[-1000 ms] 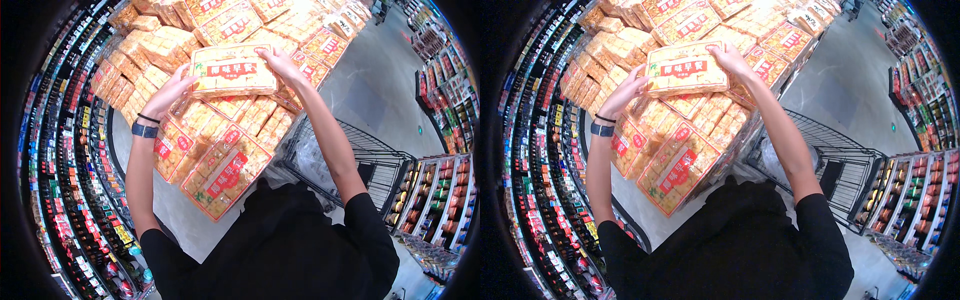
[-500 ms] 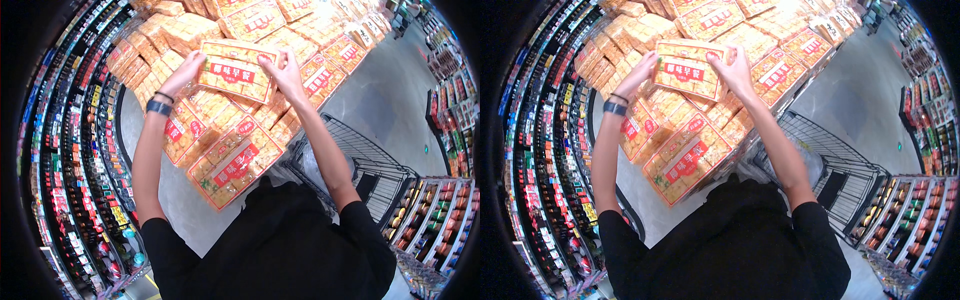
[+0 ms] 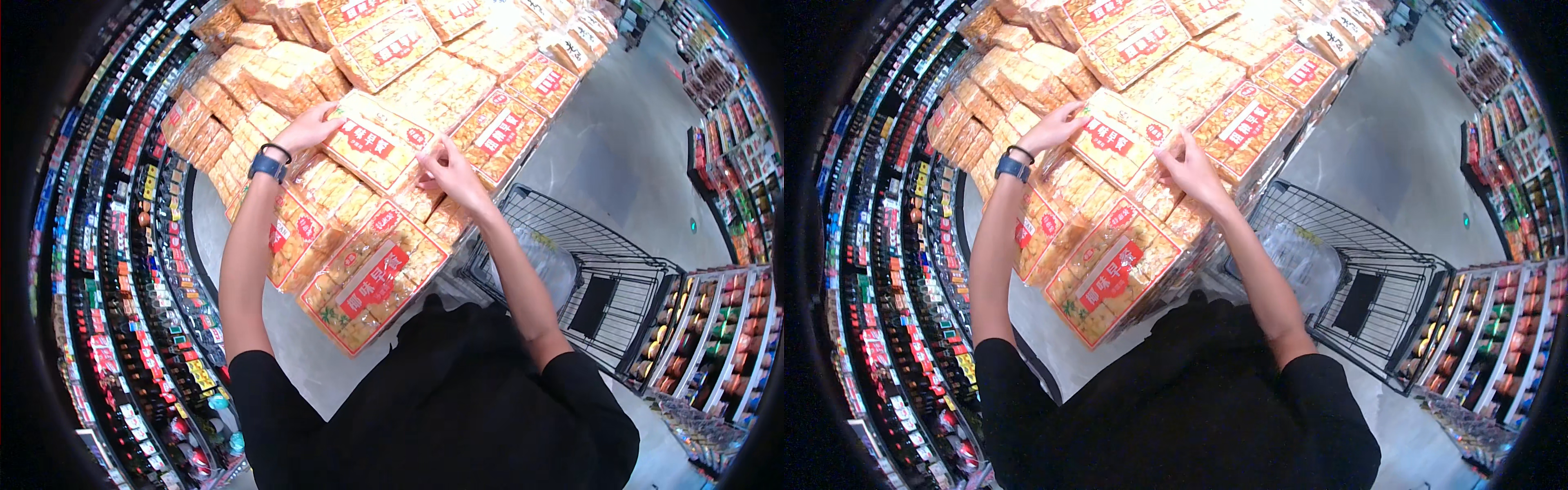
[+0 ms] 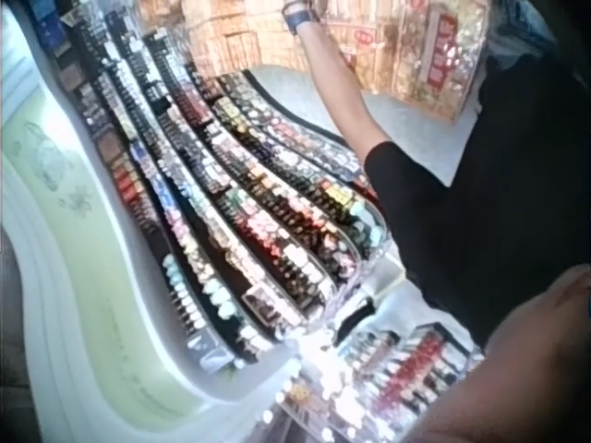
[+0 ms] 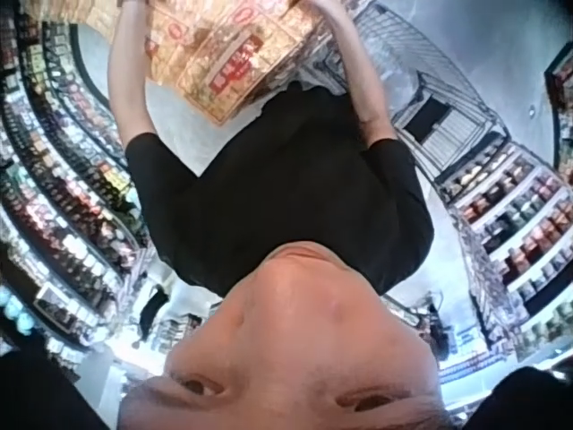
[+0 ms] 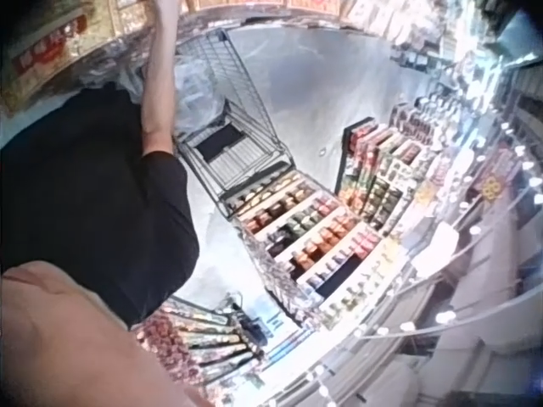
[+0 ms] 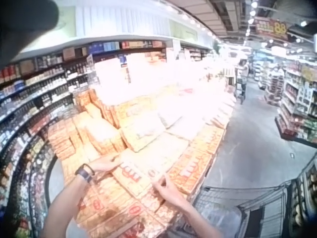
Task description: Selecting various packages of bread from a supermarket display and placing them into a shopping cart.
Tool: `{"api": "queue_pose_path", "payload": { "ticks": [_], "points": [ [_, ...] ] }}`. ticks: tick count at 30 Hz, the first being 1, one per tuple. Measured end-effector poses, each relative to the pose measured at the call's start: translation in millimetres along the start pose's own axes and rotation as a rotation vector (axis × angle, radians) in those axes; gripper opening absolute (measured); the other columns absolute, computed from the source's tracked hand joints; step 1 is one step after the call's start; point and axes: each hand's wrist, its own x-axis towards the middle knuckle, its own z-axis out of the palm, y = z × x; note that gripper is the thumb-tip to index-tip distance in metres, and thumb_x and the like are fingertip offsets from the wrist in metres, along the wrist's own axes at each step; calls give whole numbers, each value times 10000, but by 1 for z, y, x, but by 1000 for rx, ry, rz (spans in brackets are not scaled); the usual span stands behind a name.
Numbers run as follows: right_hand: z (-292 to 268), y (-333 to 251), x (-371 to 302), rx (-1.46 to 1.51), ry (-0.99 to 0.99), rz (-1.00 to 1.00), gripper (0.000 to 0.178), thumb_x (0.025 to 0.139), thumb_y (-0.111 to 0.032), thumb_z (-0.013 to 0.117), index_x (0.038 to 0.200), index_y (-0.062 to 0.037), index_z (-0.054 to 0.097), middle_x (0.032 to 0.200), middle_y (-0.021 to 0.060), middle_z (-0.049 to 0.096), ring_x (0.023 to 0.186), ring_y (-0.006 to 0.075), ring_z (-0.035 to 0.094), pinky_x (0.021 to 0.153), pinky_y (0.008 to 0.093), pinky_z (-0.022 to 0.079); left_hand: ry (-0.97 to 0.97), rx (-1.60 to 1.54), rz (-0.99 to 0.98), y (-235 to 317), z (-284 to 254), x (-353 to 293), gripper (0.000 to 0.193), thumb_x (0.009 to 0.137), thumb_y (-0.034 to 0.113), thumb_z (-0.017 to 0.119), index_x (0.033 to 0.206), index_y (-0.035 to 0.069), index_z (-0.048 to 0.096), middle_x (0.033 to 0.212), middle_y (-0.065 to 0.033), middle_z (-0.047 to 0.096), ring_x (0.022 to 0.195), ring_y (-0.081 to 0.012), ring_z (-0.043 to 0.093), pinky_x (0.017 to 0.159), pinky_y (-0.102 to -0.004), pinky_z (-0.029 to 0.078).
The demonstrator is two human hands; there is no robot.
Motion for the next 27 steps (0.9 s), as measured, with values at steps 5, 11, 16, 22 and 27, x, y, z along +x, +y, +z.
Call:
{"api": "queue_pose_path", "payload": {
  "ticks": [5, 11, 16, 22, 27],
  "points": [
    [-9, 34, -11, -503, 152, -618, 866, 915, -250, 797, 1584, -9, 302, 1166, 175, 597, 938, 178, 700, 795, 345, 618, 62, -23, 4, -3, -17, -43, 498, 1027, 352, 618, 1374, -6, 599, 1333, -149, 653, 1252, -220, 598, 1068, -343, 459],
    [-2, -12, -36, -692, 151, -502, 839, 788, -249, 882, 1513, -116, 479, 1472, 270, 414, 1127, 339, 648, 990, 430, 537, 171, 118, 157, 51, -21, -149, 394, 1038, 227, 601, 1371, 16, 608, 1389, -139, 619, 1334, -250, 545, 1143, -361, 392],
    [-2, 1, -5, -738, 85, -571, 665, 786, -244, 876, 1396, -153, 627, 1562, 324, 319, 1062, 320, 682, 985, 426, 539, 459, 157, 182, 78, 14, -242, 331, 1049, 146, 556, 1335, -10, 615, 1357, -151, 630, 1323, -283, 556, 1143, -386, 396],
    [7, 2, 24, -749, 32, -564, 620, 789, -303, 871, 1355, -151, 669, 1570, 343, 313, 1350, 451, 515, 1066, 470, 499, 1053, -418, -116, 39, 108, -326, 345, 1072, 138, 460, 1342, -43, 579, 1375, -198, 605, 1350, -318, 531, 1169, -443, 370],
    [17, 0, 29, -741, 28, -560, 635, 800, -315, 865, 1372, -142, 652, 1579, 336, 309, 1374, 470, 485, 1081, 490, 489, 1329, -935, -298, 50, 191, -325, 586, 1093, 370, 372, 1527, -24, 370, 1521, -208, 457, 1436, -308, 431, 1206, -468, 311]
  ]
}}
